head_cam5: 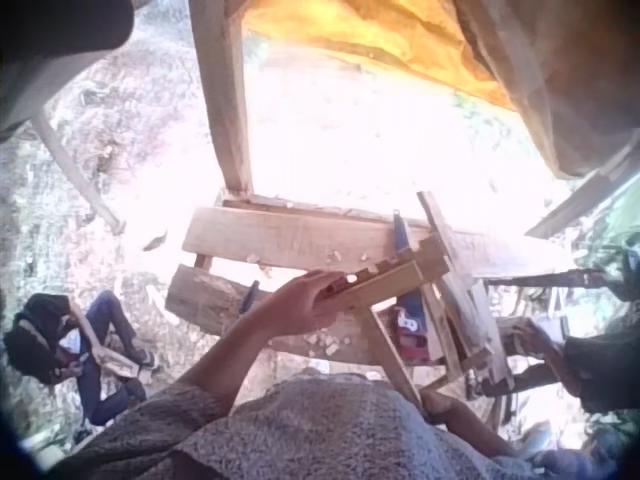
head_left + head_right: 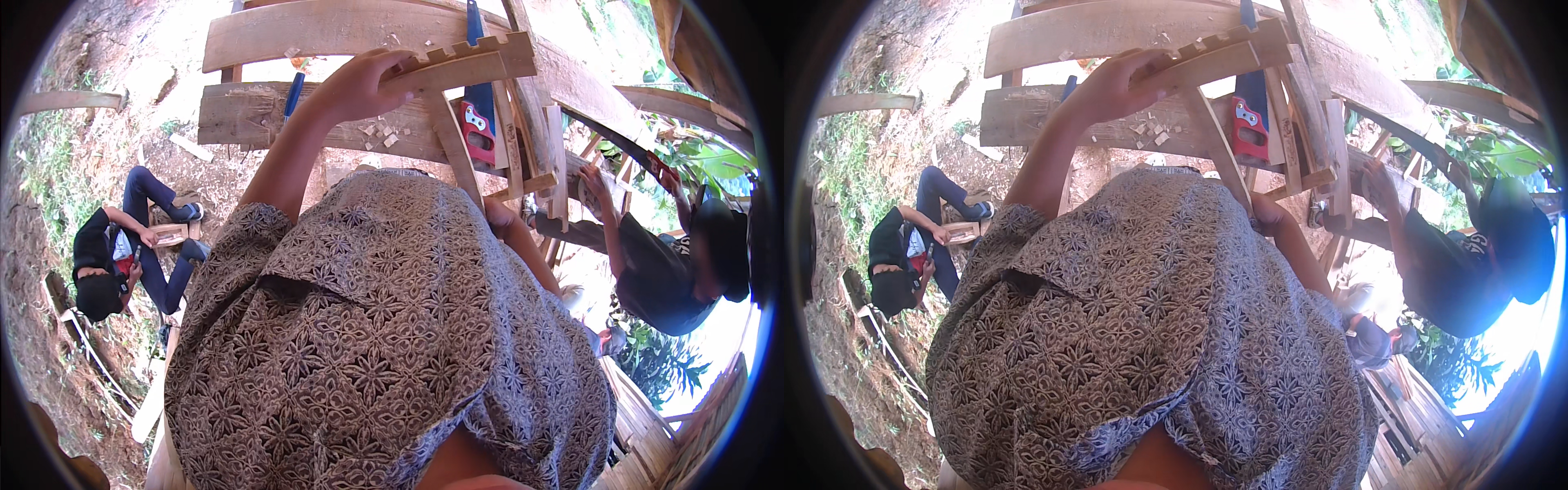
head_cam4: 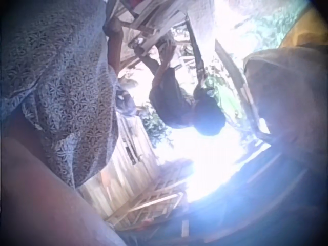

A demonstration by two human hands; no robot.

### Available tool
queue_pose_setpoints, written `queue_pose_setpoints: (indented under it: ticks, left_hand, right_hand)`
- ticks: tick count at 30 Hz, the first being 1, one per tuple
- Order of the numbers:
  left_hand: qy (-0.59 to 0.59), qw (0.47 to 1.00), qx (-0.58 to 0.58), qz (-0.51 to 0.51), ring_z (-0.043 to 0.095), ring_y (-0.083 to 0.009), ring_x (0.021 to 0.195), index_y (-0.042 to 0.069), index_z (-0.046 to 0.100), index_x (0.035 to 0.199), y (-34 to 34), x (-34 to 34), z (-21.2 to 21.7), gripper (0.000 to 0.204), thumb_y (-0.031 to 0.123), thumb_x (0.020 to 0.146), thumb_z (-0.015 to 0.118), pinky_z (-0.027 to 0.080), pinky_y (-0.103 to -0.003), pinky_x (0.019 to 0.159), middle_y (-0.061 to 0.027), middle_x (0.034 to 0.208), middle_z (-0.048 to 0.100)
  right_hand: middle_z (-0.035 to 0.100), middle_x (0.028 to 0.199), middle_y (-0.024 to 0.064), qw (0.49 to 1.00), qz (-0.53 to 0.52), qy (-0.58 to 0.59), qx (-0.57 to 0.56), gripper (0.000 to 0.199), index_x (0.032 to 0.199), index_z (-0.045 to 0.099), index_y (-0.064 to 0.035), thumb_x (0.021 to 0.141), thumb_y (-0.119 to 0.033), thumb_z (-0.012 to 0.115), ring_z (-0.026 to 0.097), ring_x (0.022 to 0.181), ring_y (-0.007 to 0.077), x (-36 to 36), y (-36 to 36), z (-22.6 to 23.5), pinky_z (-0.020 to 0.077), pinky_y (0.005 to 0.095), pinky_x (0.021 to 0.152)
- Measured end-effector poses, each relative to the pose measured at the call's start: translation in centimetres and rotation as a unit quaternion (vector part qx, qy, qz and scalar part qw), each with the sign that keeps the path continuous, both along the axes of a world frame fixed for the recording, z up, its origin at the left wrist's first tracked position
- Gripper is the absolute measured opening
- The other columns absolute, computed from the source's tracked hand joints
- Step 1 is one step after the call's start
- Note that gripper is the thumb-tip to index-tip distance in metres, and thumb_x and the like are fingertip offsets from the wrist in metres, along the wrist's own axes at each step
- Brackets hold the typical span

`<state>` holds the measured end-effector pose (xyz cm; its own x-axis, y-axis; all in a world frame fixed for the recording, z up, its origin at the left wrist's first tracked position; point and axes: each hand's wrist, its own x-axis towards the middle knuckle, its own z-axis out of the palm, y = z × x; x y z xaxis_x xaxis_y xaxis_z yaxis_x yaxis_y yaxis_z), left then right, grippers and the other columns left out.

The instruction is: The person assembles wooden pieces on a workbench. They use a hammer to drive nails into the wood and a saw to cut pieces to size. The person also uses a clamp to hold the wood in place while working.

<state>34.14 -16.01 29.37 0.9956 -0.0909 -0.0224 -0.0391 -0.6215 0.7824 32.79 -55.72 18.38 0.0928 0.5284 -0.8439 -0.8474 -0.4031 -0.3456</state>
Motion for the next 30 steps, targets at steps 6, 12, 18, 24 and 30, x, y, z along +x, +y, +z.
queue_pose_setpoints:
  ticks: [6,12,18,24,30]
  left_hand:
    - [0.023,0.999,0.024,0.003,0.069,-0.0283,0.113,0.01,0.054,0.145,0.5,-1.0,0.2,0.077,0.036,0.08,0.085,0.054,-0.043,0.099,-0.0151,0.123,0.07]
    - [0.116,0.992,0.048,-0.001,0.071,-0.0317,0.11,0.006,0.055,0.142,1.4,-1.5,2.0,0.086,0.054,0.077,0.085,0.055,-0.044,0.095,-0.02,0.119,0.071]
    - [0.324,0.883,-0.33,0.084,0.074,-0.0263,0.093,-0.001,0.054,0.141,3.3,-2.9,-1.2,0.083,0.069,0.096,0.052,0.061,-0.04,0.081,-0.0236,0.11,0.071]
    - [0.32,0.878,-0.354,0.023,0.075,-0.0236,0.085,0.001,0.04,0.151,3.7,-2.4,0.7,0.073,0.047,0.099,0.065,0.065,-0.037,0.073,-0.0209,0.109,0.069]
    - [0.305,0.876,-0.37,0.05,0.075,-0.0282,0.089,0.001,0.039,0.152,3.4,-2.8,1.3,0.068,0.041,0.102,0.062,0.065,-0.04,0.074,-0.0215,0.118,0.066]
  right_hand:
    - [0.069,0.125,0.0088,0.991,0.002,-0.134,0.013,0.048,0.143,0.055,-0.0032,0.105,-0.032,0.051,0.068,0.105,0.0161,-0.7,-2.2,-5.7,0.0541,0.0311,0.09]
    - [0.062,0.134,0.0132,0.944,-0.027,-0.288,-0.159,0.048,0.139,0.056,0.0035,0.107,-0.031,0.05,0.058,0.121,0.0198,-0.8,1.9,3.1,0.0426,0.0314,0.106]
    - [0.061,0.139,0.0222,0.908,0.038,-0.395,-0.132,0.053,0.139,0.055,0.0069,0.106,-0.035,0.052,0.054,0.134,0.0285,-2.5,0.4,1.1,0.0375,0.035,0.114]
    - [0.06,0.139,0.0233,0.886,0.006,-0.442,-0.137,0.052,0.135,0.057,0.0086,0.106,-0.034,0.052,0.054,0.134,0.0296,-2.2,0.3,-1.6,0.0374,0.0359,0.114]
    - [0.061,0.138,0.0207,0.919,-0.005,-0.381,-0.101,0.048,0.135,0.058,0.0056,0.106,-0.032,0.05,0.055,0.133,0.0288,-2.2,-0.1,-2.9,0.0372,0.0347,0.114]
